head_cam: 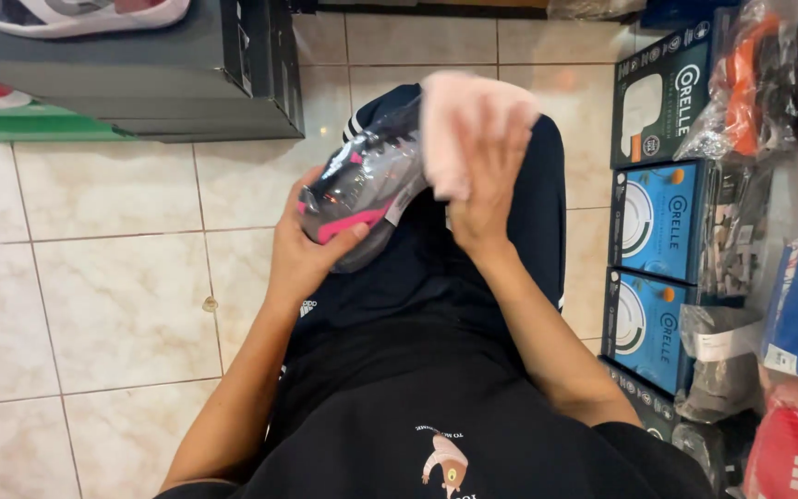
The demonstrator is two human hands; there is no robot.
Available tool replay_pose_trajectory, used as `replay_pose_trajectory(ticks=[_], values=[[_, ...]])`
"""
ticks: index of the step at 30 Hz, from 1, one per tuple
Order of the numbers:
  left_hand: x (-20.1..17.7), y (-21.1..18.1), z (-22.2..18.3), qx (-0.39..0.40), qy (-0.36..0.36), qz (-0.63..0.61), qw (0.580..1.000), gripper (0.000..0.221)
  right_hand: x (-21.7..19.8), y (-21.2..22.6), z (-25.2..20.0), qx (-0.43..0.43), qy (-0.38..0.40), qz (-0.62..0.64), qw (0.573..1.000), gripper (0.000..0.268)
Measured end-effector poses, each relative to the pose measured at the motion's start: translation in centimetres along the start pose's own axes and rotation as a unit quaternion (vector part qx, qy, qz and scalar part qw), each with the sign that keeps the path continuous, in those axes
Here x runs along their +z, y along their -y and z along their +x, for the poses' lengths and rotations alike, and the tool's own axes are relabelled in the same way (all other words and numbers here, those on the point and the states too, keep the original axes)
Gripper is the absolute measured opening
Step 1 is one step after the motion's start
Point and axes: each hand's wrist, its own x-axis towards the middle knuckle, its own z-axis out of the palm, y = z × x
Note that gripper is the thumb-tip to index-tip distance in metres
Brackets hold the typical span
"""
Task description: Wiping and inspecting various shoes with a cloth in a storage or display area
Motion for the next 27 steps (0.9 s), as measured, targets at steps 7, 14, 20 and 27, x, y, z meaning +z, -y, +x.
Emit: replay_pose_trajectory(ticks=[7,14,20,27], values=[[-0.1,4.8,2.2,-0.356,-0.068,-0.437,0.823,0.066,1.1,8.3,-3.2,0.017,0.048,0.205,0.978,0.077],[0.0,-0.2,1.3,-0.452,-0.004,-0.500,0.739,0.069,0.6,1.0,-0.5,-0.195,0.080,0.097,0.973,0.065],[-1.0,2.8,0.9,-0.420,0.032,-0.528,0.737,0.076,-3.5,4.7,0.7,-0.001,0.061,0.126,0.990,0.079],[-1.3,-0.8,0.8,-0.074,0.056,0.034,0.995,0.102,-7.4,3.5,2.9,0.101,-0.069,0.307,0.944,0.058]])
